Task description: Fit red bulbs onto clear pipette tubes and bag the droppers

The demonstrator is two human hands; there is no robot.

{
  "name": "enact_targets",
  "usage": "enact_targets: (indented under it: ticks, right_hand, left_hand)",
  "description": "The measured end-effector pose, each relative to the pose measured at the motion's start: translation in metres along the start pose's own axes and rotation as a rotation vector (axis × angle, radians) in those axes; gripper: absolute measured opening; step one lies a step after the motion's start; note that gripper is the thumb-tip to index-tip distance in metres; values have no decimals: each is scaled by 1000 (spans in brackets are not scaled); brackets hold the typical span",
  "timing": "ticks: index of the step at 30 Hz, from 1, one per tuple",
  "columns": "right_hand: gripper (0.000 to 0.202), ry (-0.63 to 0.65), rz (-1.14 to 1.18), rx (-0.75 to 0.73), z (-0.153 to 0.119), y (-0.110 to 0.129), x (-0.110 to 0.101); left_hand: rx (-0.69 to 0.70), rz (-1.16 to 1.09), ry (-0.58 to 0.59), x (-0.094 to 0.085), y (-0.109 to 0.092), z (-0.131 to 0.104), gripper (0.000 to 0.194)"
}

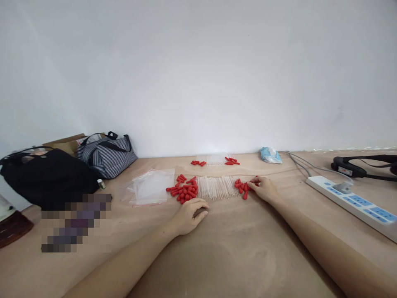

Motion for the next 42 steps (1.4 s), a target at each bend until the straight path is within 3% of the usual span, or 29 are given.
enact_targets:
  ticks: [4,8,12,17,20,24,28,31,36,42]
  right_hand:
    - [25,-88,90,37,-1,1,3]
    - [30,-228,161,-63,-9,16,-4]
    - [28,-221,106,-154,-18,32,-3]
    - [26,-245,211,-244,-26,39,2]
    - [23,-203,288,-419,-37,51,5]
    - [17,-97,186,-667,-63,77,7]
    - [14,86,83,-802,-82,94,11]
    - [13,145,2,-805,-84,97,11]
    - [19,107,-107,-732,-81,97,7]
    - [15,134,-120,-715,-83,99,7]
  left_hand:
    - [12,18,-10,0,-1,0,14]
    - [11,122,-115,-3,-1,1,12]
    - [-11,236,-259,-5,0,1,11]
    - [-138,405,-313,-7,-1,15,11]
    - [-313,531,-320,-9,3,35,13]
    - [-521,594,-263,-7,13,65,25]
    - [-620,595,-212,-2,23,81,33]
    - [-639,595,-205,1,27,84,29]
    - [-633,585,-210,3,29,87,23]
    - [-509,536,-213,-1,13,85,15]
Point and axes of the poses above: each hand's wrist, its own z-axis towards the middle knuckle, its own x-axis out of the palm, y = z × x, the point moved 3 cm from there along z, towards the middle knuckle
